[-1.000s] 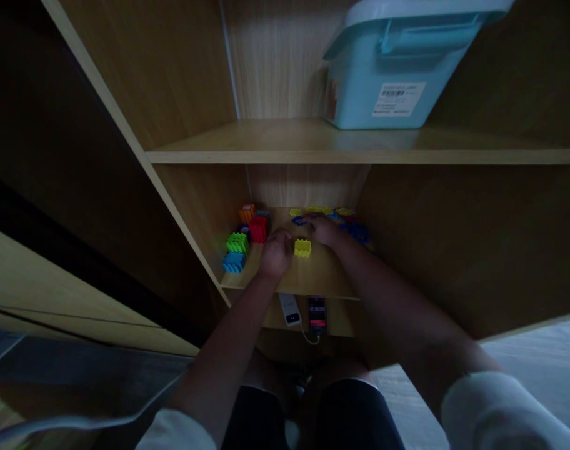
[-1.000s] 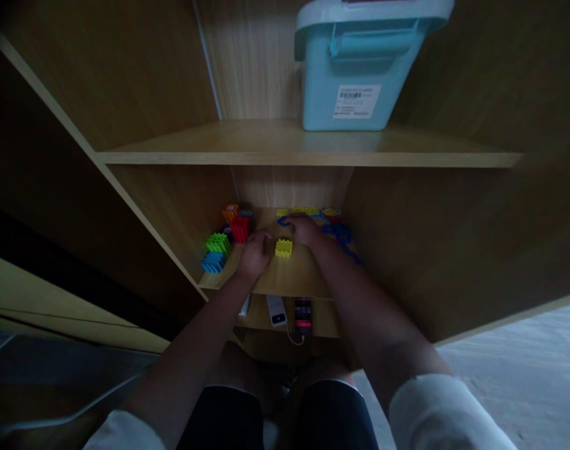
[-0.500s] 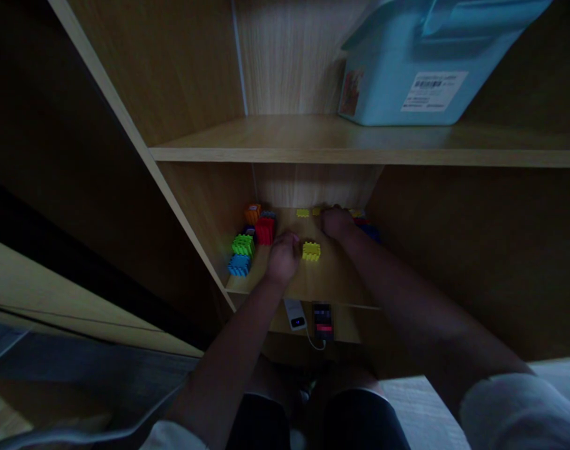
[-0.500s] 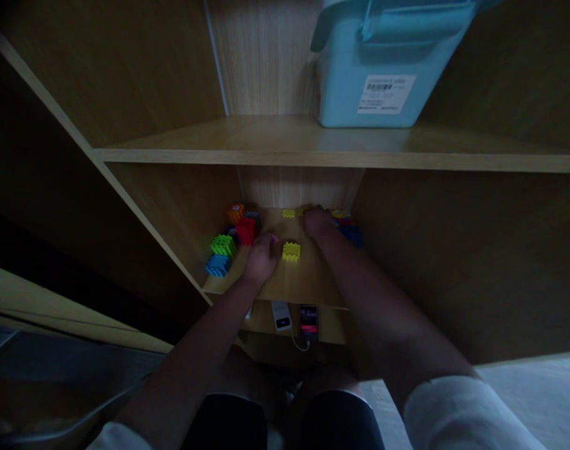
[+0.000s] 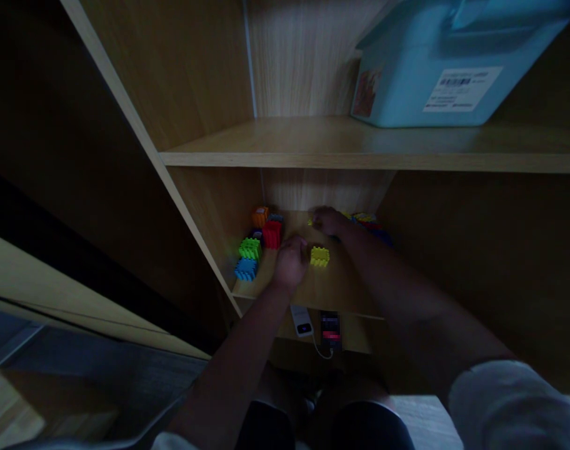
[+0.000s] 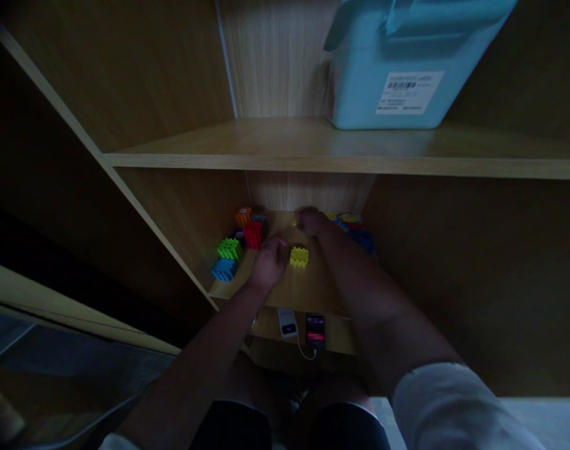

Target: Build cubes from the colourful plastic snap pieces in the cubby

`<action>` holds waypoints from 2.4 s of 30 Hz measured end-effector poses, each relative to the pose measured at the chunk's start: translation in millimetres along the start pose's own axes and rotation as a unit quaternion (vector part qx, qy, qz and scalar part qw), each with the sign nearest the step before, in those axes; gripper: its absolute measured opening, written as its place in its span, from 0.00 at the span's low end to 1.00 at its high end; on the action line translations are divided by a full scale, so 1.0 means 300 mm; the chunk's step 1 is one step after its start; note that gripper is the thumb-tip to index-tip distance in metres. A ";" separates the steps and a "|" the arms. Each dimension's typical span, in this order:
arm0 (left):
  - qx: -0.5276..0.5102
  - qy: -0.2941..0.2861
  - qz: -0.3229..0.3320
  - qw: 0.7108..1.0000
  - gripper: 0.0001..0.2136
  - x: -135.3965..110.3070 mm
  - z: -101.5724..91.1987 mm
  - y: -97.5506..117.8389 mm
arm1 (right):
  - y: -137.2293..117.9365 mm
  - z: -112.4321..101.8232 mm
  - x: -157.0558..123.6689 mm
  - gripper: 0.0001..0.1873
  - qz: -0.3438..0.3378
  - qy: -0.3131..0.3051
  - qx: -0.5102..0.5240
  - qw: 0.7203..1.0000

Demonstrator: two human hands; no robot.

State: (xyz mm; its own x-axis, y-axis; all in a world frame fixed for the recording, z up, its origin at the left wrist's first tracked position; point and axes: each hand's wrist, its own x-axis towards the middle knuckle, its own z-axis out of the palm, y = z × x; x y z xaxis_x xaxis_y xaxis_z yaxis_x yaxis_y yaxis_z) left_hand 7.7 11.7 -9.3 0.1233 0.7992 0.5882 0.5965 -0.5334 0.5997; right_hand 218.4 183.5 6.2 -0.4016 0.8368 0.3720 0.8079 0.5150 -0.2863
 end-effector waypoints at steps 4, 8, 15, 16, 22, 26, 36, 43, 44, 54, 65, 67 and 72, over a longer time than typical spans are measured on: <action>0.003 0.001 0.002 1.000 0.10 0.000 -0.002 0.003 | 0.000 -0.013 -0.007 0.07 0.012 -0.038 -0.015 0.999; 0.008 0.001 -0.002 1.000 0.10 0.000 -0.001 0.001 | -0.021 -0.048 -0.021 0.15 0.008 -0.025 -0.004 1.000; 0.001 0.035 0.001 0.999 0.08 0.002 -0.009 0.007 | -0.154 -0.174 -0.157 0.08 0.018 0.157 0.095 0.983; -0.003 0.042 0.001 0.999 0.08 0.001 -0.013 0.012 | -0.187 -0.185 -0.198 0.08 0.012 0.179 0.104 0.978; -0.029 0.049 0.038 0.998 0.16 -0.011 -0.040 0.050 | -0.339 -0.182 -0.456 0.11 -0.050 0.177 0.076 0.980; -0.013 0.027 0.104 0.994 0.11 -0.020 -0.053 0.062 | -0.357 -0.158 -0.544 0.13 -0.078 0.184 0.055 0.978; 0.021 0.010 0.106 0.994 0.07 -0.021 -0.051 0.058 | -0.358 -0.148 -0.540 0.13 -0.047 0.206 0.058 0.976; 0.023 0.024 0.121 0.992 0.07 -0.012 -0.039 0.044 | -0.351 -0.130 -0.528 0.10 -0.097 0.235 0.069 0.965; 0.023 0.023 0.121 0.992 0.07 -0.012 -0.040 0.046 | -0.351 -0.129 -0.526 0.10 -0.101 0.235 0.070 0.964; 0.013 0.028 0.132 0.991 0.07 -0.014 -0.043 0.051 | -0.340 -0.120 -0.523 0.11 -0.110 0.234 0.082 0.963; 0.004 0.031 0.156 0.987 0.05 -0.013 -0.040 0.042 | -0.335 -0.087 -0.534 0.09 -0.051 0.218 0.148 0.963; 0.005 0.033 0.158 0.987 0.04 -0.014 -0.040 0.042 | -0.334 -0.085 -0.531 0.10 -0.054 0.214 0.144 0.965; 0.012 0.029 0.165 0.986 0.03 -0.014 -0.043 0.048 | -0.332 -0.088 -0.513 0.06 -0.094 0.232 0.122 0.960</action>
State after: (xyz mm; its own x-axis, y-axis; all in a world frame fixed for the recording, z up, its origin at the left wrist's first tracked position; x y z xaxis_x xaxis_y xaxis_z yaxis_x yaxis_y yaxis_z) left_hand 5.6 -2.9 3.9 0.2684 0.5665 0.7791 0.5507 -0.7538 0.3584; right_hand 211.1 -1.5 0.7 -0.2484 0.5817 0.7746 0.5918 0.7242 -0.3540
